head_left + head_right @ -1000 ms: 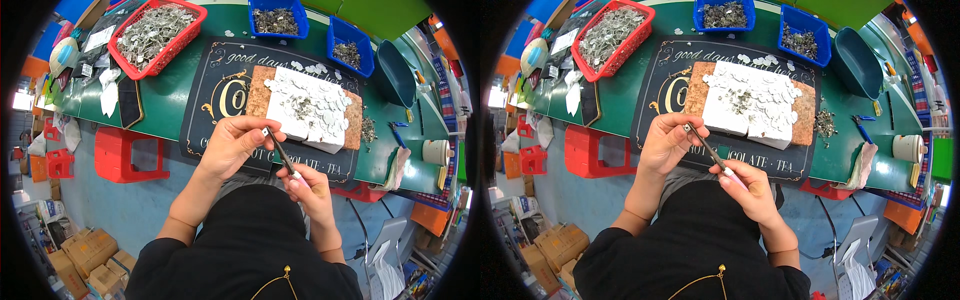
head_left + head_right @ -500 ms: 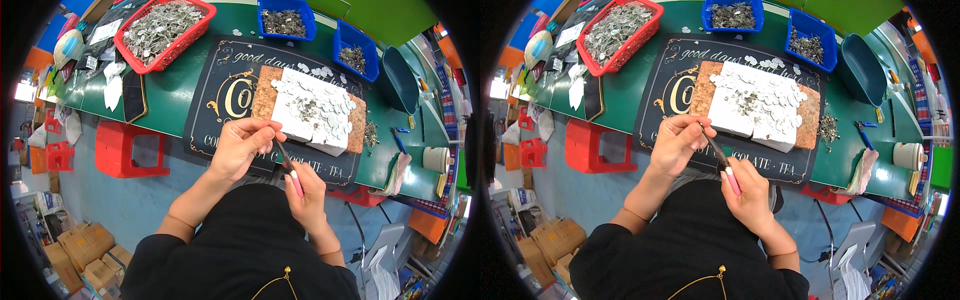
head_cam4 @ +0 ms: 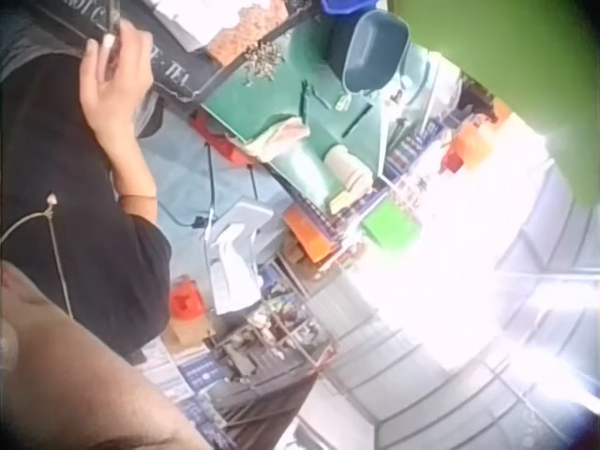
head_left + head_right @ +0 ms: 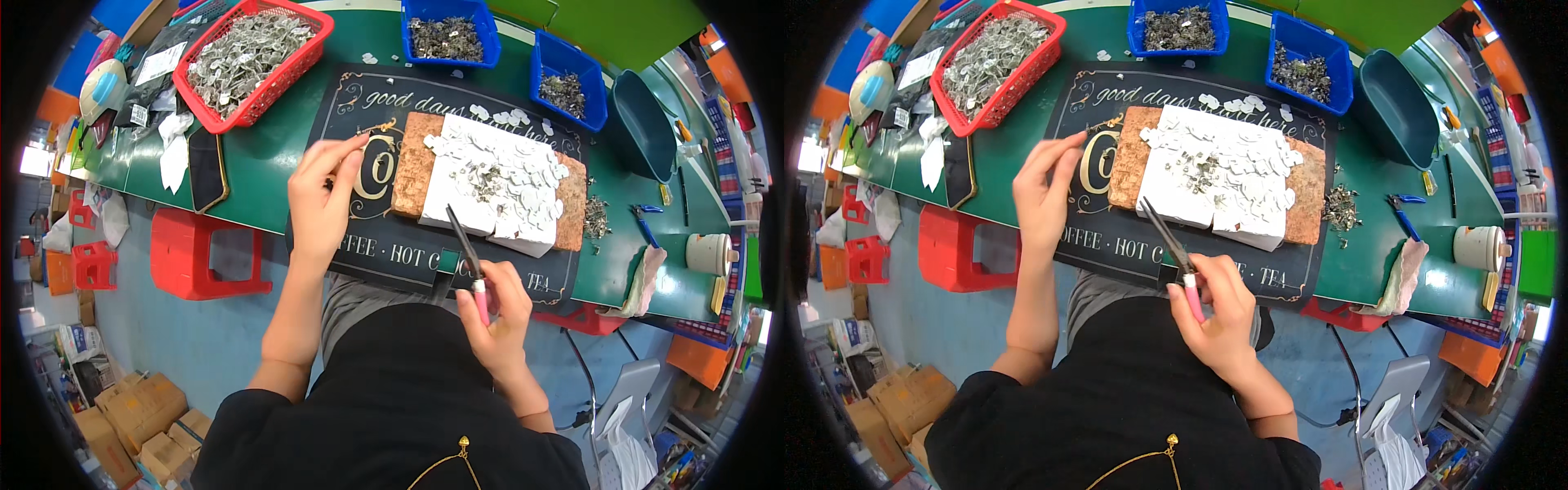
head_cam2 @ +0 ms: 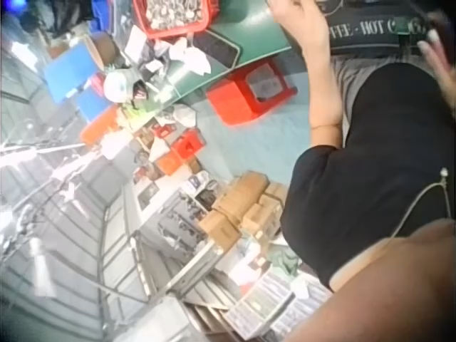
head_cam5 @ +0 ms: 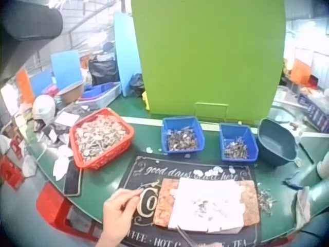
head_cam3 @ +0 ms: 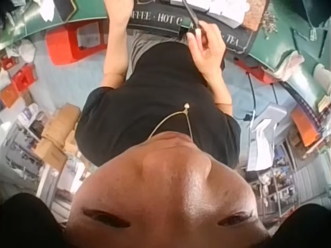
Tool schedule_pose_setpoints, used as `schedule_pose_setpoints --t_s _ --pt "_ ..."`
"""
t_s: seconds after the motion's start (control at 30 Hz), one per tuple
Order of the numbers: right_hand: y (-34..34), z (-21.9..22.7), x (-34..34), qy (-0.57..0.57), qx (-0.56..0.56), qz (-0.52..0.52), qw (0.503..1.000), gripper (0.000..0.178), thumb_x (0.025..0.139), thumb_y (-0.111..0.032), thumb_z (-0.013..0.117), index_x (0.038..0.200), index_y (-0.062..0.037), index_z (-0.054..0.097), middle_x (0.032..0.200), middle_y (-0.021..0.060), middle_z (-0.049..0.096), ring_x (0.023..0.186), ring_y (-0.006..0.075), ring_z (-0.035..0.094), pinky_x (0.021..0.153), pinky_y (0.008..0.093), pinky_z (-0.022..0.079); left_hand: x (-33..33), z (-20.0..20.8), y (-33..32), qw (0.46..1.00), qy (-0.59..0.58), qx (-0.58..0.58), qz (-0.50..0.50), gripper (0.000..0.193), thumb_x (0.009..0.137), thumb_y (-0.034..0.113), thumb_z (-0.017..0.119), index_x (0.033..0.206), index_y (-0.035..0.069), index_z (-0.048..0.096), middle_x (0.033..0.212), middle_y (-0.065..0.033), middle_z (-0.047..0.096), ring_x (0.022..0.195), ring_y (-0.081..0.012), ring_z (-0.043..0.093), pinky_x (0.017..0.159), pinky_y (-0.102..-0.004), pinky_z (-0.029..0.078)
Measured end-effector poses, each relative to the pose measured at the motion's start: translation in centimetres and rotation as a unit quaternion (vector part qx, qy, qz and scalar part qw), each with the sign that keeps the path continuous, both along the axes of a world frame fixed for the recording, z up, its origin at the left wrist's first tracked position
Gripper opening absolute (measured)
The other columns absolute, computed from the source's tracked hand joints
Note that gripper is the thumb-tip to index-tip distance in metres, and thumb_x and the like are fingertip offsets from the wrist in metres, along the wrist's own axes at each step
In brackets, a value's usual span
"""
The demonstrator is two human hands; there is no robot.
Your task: Assembling and processing small metal components using pliers at a factory workstation.
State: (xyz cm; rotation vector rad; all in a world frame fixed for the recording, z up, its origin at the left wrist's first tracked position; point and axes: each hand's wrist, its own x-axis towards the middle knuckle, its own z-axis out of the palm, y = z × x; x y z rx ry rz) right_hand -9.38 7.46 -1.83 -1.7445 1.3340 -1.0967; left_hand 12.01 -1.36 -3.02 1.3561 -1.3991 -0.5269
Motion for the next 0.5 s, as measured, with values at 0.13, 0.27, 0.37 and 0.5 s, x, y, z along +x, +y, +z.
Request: schedule_pose_setpoints --t_s 0.13,0.27,0.37,0.5 --pt "0.4 0.3 -1.5 0.003 0.03 -0.035 0.999 0.03 0.072 0.0 0.061 0.101 0.0027 0.054 0.079 0.0078 0.05 0.064 0.0127 0.045 0.055 0.0219 0.036 -1.3 0.5 -1.1 0.977 -0.207 -0.055 0.023 0.019 0.077 0.007 0.062 0.096 0.007 0.067 0.083 -0.0034 0.058 0.08 -0.0185 0.047 0.07 -0.0279 0.039" --pt "0.4 0.1 -2.5 0.0 0.035 -0.06 0.998 0.03 0.073 0.001 0.061 0.101 0.0038 0.053 0.084 0.0084 0.052 0.07 0.0129 0.047 0.061 0.0216 0.038 -3.6 2.4 -0.6 0.966 -0.218 -0.103 -0.092 0.02 0.069 0.007 0.068 0.089 0.009 0.068 0.082 -0.0009 0.058 0.085 -0.0196 0.044 0.072 -0.0289 0.038" --pt "0.2 -0.1 -2.8 -0.027 0.041 -0.064 0.997 0.029 0.074 0.001 0.06 0.102 0.0044 0.053 0.084 0.0072 0.052 0.071 0.0113 0.047 0.061 0.0208 0.038 -4.8 1.9 -1.1 0.962 -0.236 -0.093 -0.102 0.015 0.066 0.007 0.07 0.081 0.008 0.067 0.082 -0.0003 0.059 0.084 -0.0202 0.044 0.073 -0.0289 0.037" --pt "-0.3 0.1 -2.4 -0.073 0.082 -0.036 0.993 0.028 0.074 0.001 0.059 0.102 0.0047 0.054 0.082 0.0058 0.051 0.069 0.0093 0.046 0.06 0.0195 0.037 -4.7 2.0 -1.1 0.971 -0.204 -0.097 -0.084 0.009 0.069 0.007 0.068 0.078 0.008 0.064 0.082 -0.0012 0.059 0.083 -0.0214 0.044 0.074 -0.0306 0.036"
